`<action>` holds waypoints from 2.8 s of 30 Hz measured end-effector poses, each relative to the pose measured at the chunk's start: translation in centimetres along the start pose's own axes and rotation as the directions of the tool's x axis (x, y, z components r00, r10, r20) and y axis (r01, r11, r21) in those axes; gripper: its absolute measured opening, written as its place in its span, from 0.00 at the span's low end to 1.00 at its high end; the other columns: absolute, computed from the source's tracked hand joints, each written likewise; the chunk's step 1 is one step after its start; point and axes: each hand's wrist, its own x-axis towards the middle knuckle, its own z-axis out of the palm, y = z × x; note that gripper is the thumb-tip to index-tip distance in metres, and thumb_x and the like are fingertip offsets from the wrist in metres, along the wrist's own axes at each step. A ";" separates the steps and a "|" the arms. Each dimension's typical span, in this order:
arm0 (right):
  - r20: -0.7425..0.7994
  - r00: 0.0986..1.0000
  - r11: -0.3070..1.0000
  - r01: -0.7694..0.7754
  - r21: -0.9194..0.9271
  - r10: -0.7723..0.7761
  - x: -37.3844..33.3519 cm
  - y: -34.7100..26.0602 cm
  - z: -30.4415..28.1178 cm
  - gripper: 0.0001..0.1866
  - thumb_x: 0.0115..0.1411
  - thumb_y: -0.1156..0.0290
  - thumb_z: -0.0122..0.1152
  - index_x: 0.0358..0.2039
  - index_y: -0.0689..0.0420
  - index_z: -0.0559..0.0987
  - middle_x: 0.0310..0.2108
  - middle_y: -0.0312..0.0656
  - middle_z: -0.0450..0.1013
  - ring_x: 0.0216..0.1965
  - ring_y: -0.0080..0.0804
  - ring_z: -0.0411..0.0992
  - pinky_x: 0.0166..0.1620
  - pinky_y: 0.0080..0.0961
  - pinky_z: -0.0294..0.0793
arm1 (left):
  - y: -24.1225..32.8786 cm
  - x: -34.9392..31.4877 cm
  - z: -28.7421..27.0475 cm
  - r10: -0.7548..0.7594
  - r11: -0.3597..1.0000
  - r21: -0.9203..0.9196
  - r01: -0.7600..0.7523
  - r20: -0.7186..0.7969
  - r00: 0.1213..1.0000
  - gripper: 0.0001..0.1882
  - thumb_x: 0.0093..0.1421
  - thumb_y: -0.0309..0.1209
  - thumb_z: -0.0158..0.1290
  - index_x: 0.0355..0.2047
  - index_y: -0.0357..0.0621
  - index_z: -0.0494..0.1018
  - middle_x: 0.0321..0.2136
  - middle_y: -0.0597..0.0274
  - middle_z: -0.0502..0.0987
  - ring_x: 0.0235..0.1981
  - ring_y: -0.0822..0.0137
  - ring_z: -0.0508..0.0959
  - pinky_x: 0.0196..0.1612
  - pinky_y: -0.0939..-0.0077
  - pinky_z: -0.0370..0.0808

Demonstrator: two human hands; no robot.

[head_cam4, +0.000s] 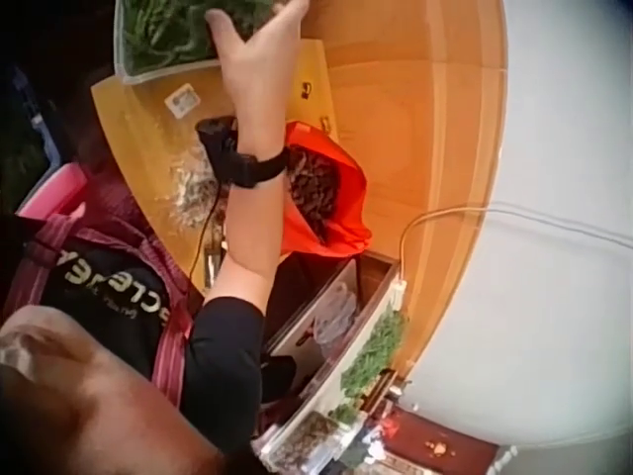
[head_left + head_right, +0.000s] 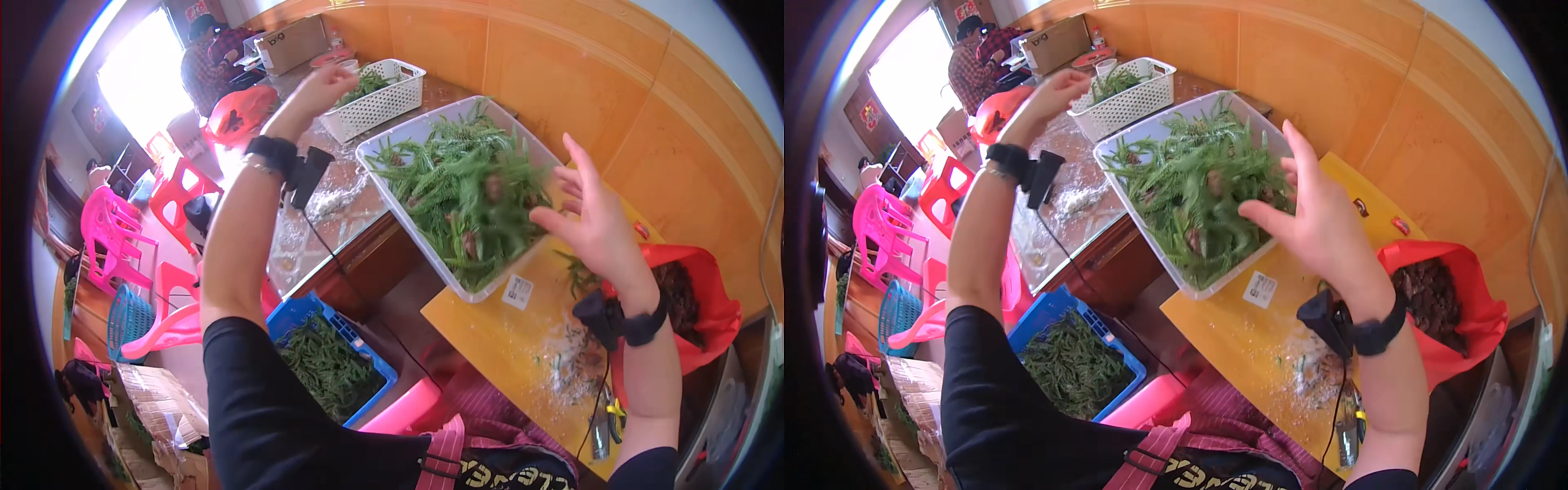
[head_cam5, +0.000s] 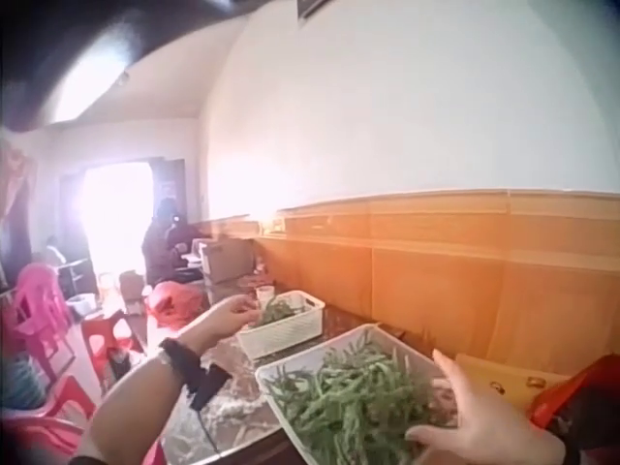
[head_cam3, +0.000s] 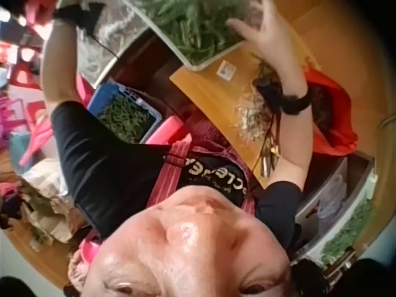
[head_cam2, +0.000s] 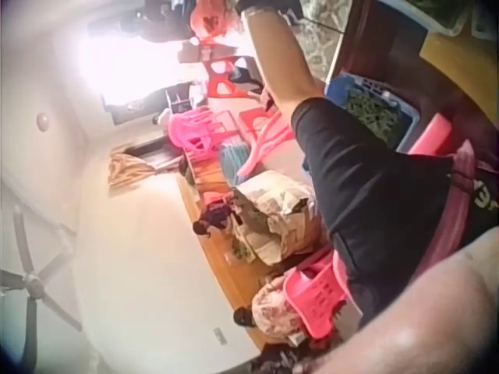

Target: Trimming and cleaning green plant sprigs using pliers and hands at a workbench.

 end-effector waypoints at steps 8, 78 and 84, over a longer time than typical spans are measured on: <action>-0.002 0.993 0.991 -0.114 -0.067 0.115 -5.3 0.3 -3.7 0.35 0.44 0.80 0.64 0.55 0.61 0.62 0.50 0.44 0.64 0.47 0.31 0.67 0.48 0.25 0.67 | -17.1 9.7 7.5 0.055 0.786 0.597 0.158 -0.321 0.945 0.21 0.53 0.37 0.48 0.47 0.43 0.67 0.46 0.44 0.70 0.51 0.48 0.68 0.54 0.53 0.61; -0.196 0.932 0.952 0.292 -0.088 -0.304 -12.8 0.0 -1.3 0.07 0.45 0.83 0.59 0.24 0.59 0.70 0.37 0.45 0.72 0.36 0.33 0.70 0.39 0.23 0.68 | 17.5 -21.3 16.5 0.329 0.670 -0.727 0.151 0.473 0.817 0.11 0.52 0.18 0.53 0.37 0.35 0.69 0.34 0.67 0.74 0.37 0.78 0.73 0.42 0.84 0.69; -0.228 0.956 0.982 0.189 0.006 -0.183 -12.9 0.0 -1.3 0.08 0.47 0.84 0.58 0.28 0.59 0.73 0.38 0.39 0.71 0.34 0.21 0.68 0.34 0.15 0.64 | 18.2 -20.9 16.1 0.314 0.546 -0.766 0.338 0.561 0.766 0.09 0.58 0.25 0.51 0.39 0.35 0.70 0.31 0.67 0.75 0.33 0.79 0.74 0.38 0.87 0.70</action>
